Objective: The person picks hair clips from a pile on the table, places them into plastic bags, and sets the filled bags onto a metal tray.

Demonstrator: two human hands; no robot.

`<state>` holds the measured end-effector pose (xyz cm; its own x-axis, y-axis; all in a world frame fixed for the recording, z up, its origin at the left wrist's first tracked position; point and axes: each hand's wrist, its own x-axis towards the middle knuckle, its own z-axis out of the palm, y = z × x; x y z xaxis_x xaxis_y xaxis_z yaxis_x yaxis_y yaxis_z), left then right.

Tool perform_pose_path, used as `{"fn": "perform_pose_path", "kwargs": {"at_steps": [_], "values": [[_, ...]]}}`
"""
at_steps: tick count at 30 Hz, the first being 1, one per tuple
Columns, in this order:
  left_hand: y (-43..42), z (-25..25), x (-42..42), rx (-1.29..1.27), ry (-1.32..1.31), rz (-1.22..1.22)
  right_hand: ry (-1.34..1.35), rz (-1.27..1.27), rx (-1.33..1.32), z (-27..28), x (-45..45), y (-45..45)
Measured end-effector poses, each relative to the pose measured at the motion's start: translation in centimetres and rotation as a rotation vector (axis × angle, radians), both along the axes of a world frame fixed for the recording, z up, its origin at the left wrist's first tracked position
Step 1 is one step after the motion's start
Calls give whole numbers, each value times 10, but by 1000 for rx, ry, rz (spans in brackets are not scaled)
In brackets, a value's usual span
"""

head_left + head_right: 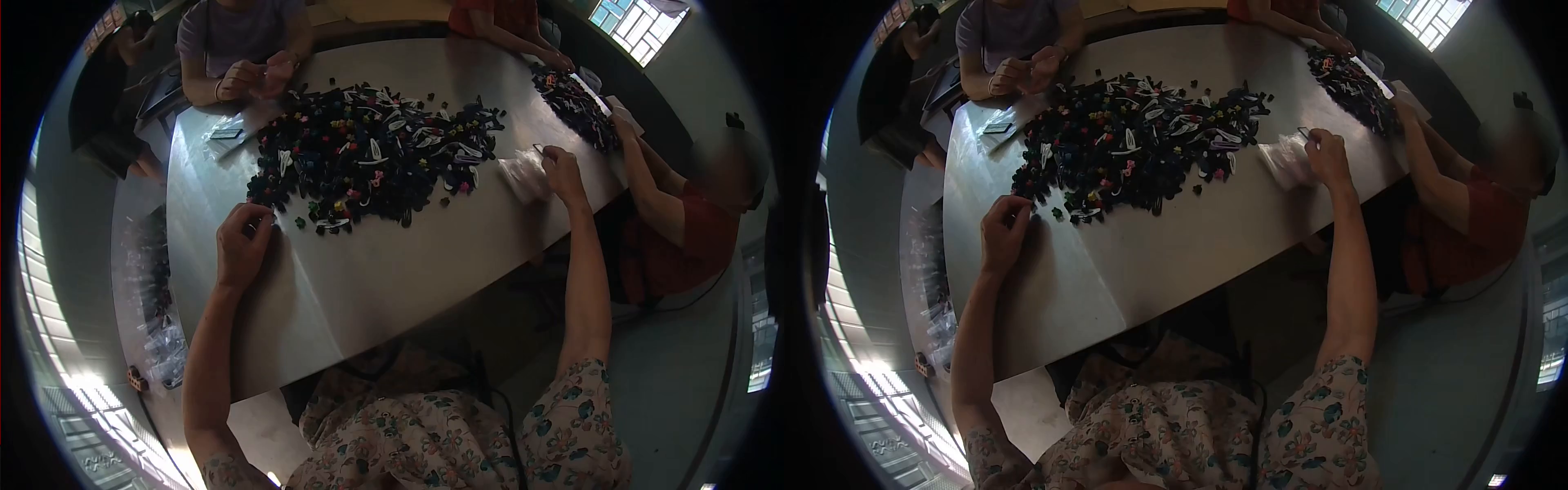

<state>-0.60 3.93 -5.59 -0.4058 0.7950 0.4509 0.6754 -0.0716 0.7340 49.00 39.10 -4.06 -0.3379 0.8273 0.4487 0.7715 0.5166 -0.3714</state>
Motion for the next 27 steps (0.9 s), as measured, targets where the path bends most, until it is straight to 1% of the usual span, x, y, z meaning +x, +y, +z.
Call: {"fn": "perform_pose_path", "kwargs": {"at_steps": [4, 6, 7, 9, 10, 12, 16, 18, 19, 21, 25, 27], "values": [[-1, 5, 4, -27, -2, 8, -74, 13, -41, -7, 12, -4], [-1, 5, 4, -30, 1, 6, -180, 23, -9, -9, 10, -8], [-1, 7, 4, -29, 0, 8, -181, 25, -8, -6, 8, -10], [-2, 9, 5, -50, 11, 0, -258, -77, -143, -1, 4, -13], [-2, 9, 5, -49, 11, 0, -258, -77, -141, 2, 1, -15], [-2, 10, 5, -62, 5, -19, -216, -117, -293, 7, -3, -14], [-3, 9, 4, -62, 12, -23, -193, -80, -216, -1, -5, -15], [-2, 11, 5, -53, 28, -33, -229, -62, -82, -6, -6, -19], [-2, 11, 5, -52, 29, -32, -229, -60, -80, -8, -7, -20], [-2, 10, 5, -44, 20, -38, -189, -50, 5, -14, -9, -24], [-3, 11, 6, -49, 18, -35, -191, -90, 19, -21, -8, -21], [-3, 12, 5, -79, 37, -20, -143, -98, 40, -24, -5, -19]]}}
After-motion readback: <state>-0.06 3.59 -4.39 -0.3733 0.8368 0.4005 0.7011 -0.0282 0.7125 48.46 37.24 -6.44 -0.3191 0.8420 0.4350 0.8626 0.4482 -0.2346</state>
